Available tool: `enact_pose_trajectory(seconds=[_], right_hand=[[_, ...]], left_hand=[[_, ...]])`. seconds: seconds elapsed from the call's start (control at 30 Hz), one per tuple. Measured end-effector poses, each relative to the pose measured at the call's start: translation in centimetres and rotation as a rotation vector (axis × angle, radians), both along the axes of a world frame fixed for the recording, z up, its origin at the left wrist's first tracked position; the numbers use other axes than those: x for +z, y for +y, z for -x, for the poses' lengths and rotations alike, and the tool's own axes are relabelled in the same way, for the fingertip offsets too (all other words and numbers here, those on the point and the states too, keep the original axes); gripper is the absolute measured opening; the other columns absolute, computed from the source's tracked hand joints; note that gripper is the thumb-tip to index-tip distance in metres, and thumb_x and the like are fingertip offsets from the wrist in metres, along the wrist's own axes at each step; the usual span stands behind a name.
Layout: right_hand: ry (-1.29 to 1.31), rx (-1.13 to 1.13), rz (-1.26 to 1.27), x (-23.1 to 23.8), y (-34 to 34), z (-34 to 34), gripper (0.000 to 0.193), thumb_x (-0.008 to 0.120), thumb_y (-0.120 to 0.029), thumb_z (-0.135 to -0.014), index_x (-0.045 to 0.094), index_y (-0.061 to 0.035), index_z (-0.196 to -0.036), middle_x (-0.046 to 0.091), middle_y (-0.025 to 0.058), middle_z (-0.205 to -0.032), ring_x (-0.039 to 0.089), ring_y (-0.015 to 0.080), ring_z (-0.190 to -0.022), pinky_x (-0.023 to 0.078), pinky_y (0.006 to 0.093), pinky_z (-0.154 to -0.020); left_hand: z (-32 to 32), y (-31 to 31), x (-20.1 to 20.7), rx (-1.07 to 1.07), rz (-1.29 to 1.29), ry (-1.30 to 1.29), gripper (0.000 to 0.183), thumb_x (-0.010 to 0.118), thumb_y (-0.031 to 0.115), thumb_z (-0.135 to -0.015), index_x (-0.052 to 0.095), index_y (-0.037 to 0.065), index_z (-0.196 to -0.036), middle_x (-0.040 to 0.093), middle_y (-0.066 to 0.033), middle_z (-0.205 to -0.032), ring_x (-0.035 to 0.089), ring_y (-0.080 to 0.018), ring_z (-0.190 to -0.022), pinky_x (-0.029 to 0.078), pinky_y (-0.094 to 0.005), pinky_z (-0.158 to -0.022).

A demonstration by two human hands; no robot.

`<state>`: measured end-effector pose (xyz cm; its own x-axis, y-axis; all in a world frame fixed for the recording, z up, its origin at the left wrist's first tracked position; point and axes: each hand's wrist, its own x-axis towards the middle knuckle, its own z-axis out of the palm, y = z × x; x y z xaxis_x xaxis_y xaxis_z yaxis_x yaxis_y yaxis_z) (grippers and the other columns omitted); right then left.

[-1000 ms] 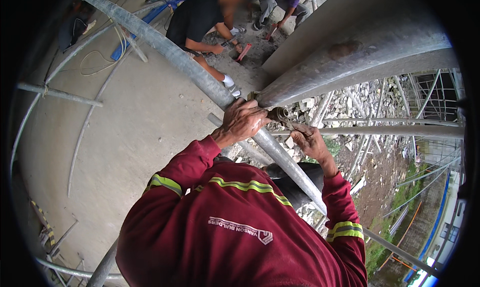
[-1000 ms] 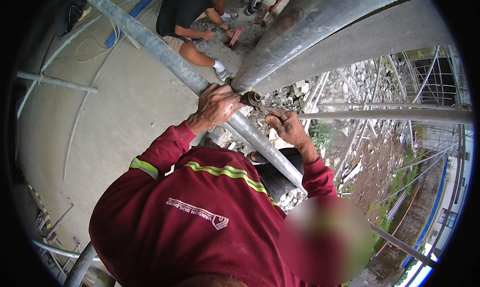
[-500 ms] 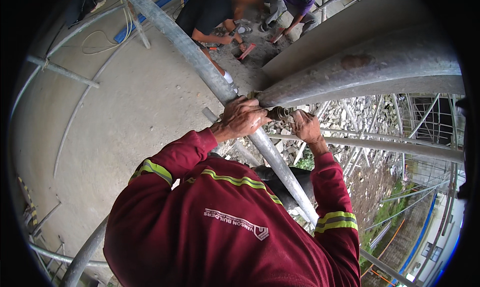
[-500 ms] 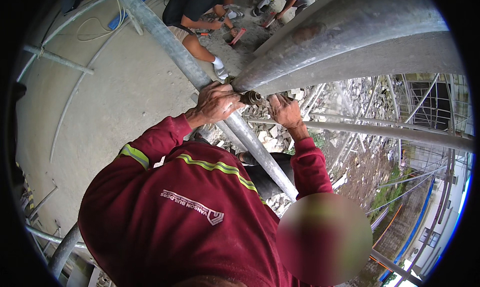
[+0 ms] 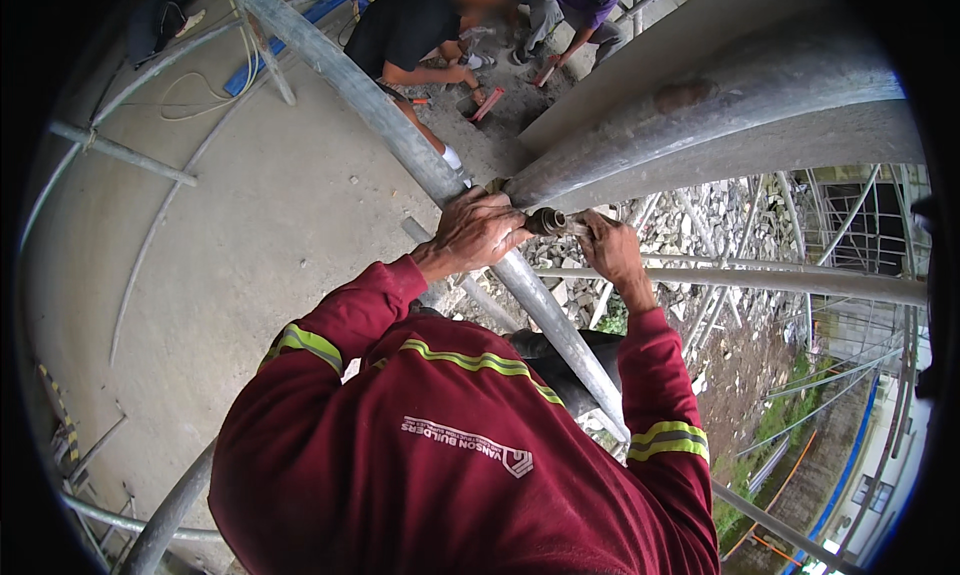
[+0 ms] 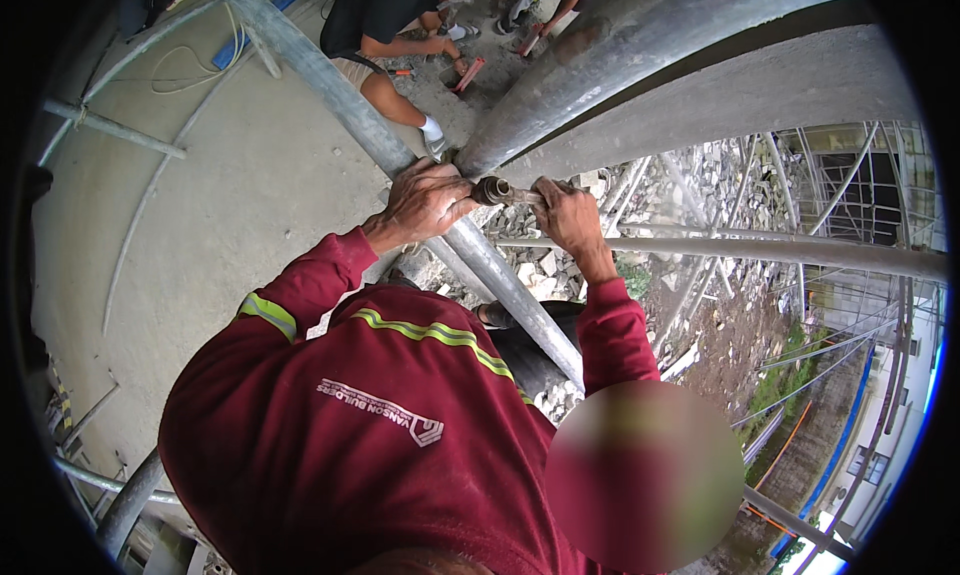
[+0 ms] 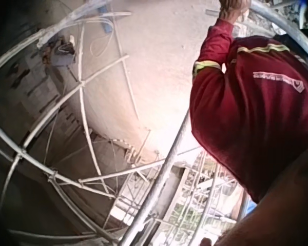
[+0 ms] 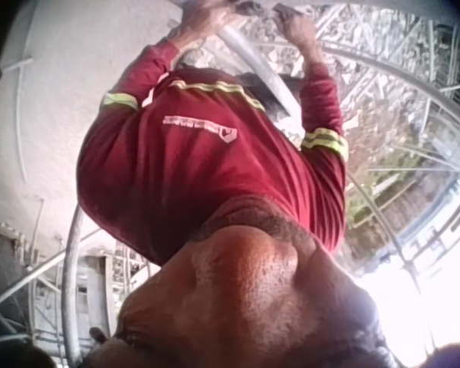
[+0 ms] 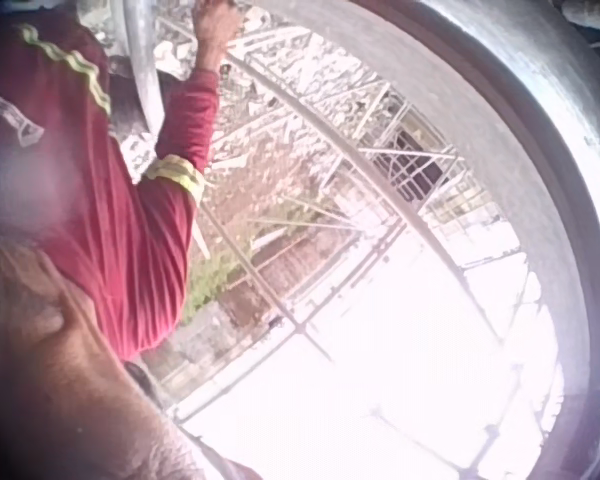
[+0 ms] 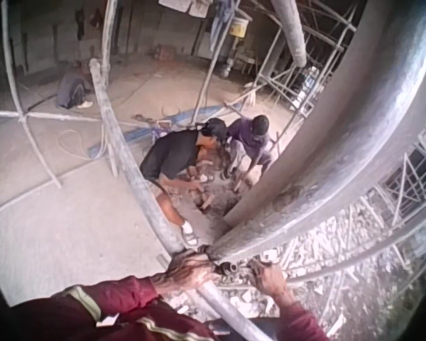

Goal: The person uses a hammer to tighten metal couplers on scaffolding poles. They repeatedly strike the coupler nuts to secure the joints while standing on the structure. Other workers are visible nearby performing related tasks.

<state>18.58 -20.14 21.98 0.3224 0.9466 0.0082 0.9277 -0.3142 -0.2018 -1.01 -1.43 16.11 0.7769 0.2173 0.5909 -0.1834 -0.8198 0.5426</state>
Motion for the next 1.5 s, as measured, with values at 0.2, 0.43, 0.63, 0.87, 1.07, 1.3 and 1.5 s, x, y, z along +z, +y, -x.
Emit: enact_pose_trajectory(seconds=[0.2,0.43,0.63,0.87,1.07,1.3,1.5], right_hand=[[1.311,-0.389,0.098,6.8,-3.3,12.4,0.040,0.063,-0.026,-0.100,0.054,0.0036,-0.125,0.060,0.0073,-0.077,0.057,0.0144,-0.058,0.049,0.0296,-0.057],[0.495,0.048,-0.102,-0.3,-5.6,6.0,0.030,0.056,-0.015,-0.099,0.053,0.0032,-0.122,0.064,0.0187,-0.077,0.063,0.0345,-0.062,0.051,0.0456,-0.062],[0.106,0.039,0.092,-1.9,-3.2,0.8,0.025,0.063,-0.020,-0.092,0.060,-0.0035,-0.110,0.067,0.0209,-0.074,0.065,0.0425,-0.063,0.051,0.0491,-0.056],[-0.235,0.312,-0.121,-6.6,6.1,-8.4,0.032,0.069,-0.018,-0.079,0.068,-0.0052,-0.108,0.068,0.0191,-0.111,0.063,0.0386,-0.105,0.049,0.0482,-0.092],[-0.269,0.420,-0.223,-3.7,6.8,-6.6,0.037,0.068,-0.014,-0.079,0.067,-0.0040,-0.115,0.065,0.0222,-0.114,0.060,0.0431,-0.106,0.047,0.0502,-0.094],[0.513,-0.093,0.260,5.9,-3.8,6.0,0.040,0.079,-0.033,-0.087,0.065,0.0024,-0.102,0.062,0.0073,-0.069,0.056,0.0168,-0.060,0.045,0.0319,-0.056],[1.015,0.042,0.363,4.4,-4.5,3.6,0.012,0.062,-0.007,-0.097,0.061,-0.0001,-0.106,0.068,0.0086,-0.084,0.065,0.0161,-0.067,0.053,0.0321,-0.063]], left_hand=[[0.0,0.3,-0.1,0.000,-0.045,0.019,0.017,0.074,0.023,-0.083,0.069,0.009,-0.091,0.064,-0.0017,-0.083,0.060,-0.0219,-0.082,0.046,-0.0381,-0.074],[-0.2,-0.1,0.8,-0.047,-0.030,0.027,0.017,0.074,0.022,-0.082,0.067,0.009,-0.090,0.064,-0.0017,-0.084,0.060,-0.0219,-0.083,0.046,-0.0378,-0.073],[0.3,0.0,0.0,-0.022,0.016,0.065,0.019,0.076,0.022,-0.079,0.067,0.009,-0.089,0.062,-0.0030,-0.081,0.060,-0.0224,-0.081,0.046,-0.0379,-0.071],[0.4,0.1,0.6,-0.013,0.018,0.024,0.021,0.078,0.024,-0.078,0.067,0.009,-0.086,0.060,-0.0027,-0.080,0.061,-0.0222,-0.078,0.047,-0.0371,-0.070],[0.4,0.2,0.4,0.031,-0.054,0.025,0.020,0.076,0.030,-0.081,0.070,0.012,-0.087,0.062,0.0006,-0.079,0.061,-0.0171,-0.082,0.049,-0.0343,-0.072],[0.8,-0.4,0.8,0.007,-0.051,-0.016,0.021,0.079,0.026,-0.077,0.069,0.012,-0.088,0.064,0.0021,-0.083,0.060,-0.0174,-0.080,0.046,-0.0346,-0.070],[0.7,-0.1,0.8,-0.046,-0.036,-0.008,0.019,0.079,0.023,-0.077,0.070,0.011,-0.089,0.064,0.0017,-0.082,0.060,-0.0169,-0.080,0.047,-0.0340,-0.069]])
